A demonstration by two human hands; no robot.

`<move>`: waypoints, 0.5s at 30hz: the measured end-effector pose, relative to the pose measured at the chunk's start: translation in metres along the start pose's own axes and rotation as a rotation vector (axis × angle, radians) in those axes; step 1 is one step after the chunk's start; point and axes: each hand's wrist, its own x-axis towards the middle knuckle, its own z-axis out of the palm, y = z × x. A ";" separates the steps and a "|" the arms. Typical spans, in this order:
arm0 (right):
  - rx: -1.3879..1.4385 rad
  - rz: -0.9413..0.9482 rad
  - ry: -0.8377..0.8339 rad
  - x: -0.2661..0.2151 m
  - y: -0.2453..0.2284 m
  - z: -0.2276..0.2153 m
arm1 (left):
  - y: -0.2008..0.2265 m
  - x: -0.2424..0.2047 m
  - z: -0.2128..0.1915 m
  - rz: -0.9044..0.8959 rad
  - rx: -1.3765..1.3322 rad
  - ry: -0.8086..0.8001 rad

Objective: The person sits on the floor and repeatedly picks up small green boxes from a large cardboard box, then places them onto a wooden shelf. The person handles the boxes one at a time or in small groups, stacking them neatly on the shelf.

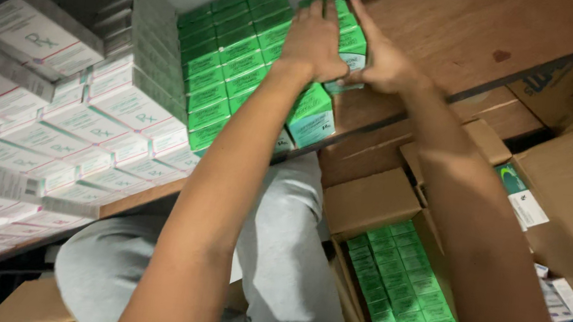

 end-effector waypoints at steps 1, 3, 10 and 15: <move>-0.032 0.035 0.022 0.004 0.000 0.000 | -0.001 0.006 -0.002 -0.042 -0.007 -0.013; -0.088 0.106 0.066 0.012 0.001 0.009 | -0.007 0.017 -0.005 -0.053 0.044 -0.038; -0.333 0.358 0.437 0.002 -0.010 0.030 | -0.035 0.058 -0.005 0.005 0.074 0.078; -0.244 0.364 0.548 -0.070 -0.042 0.043 | -0.060 0.083 0.000 -0.152 0.051 -0.031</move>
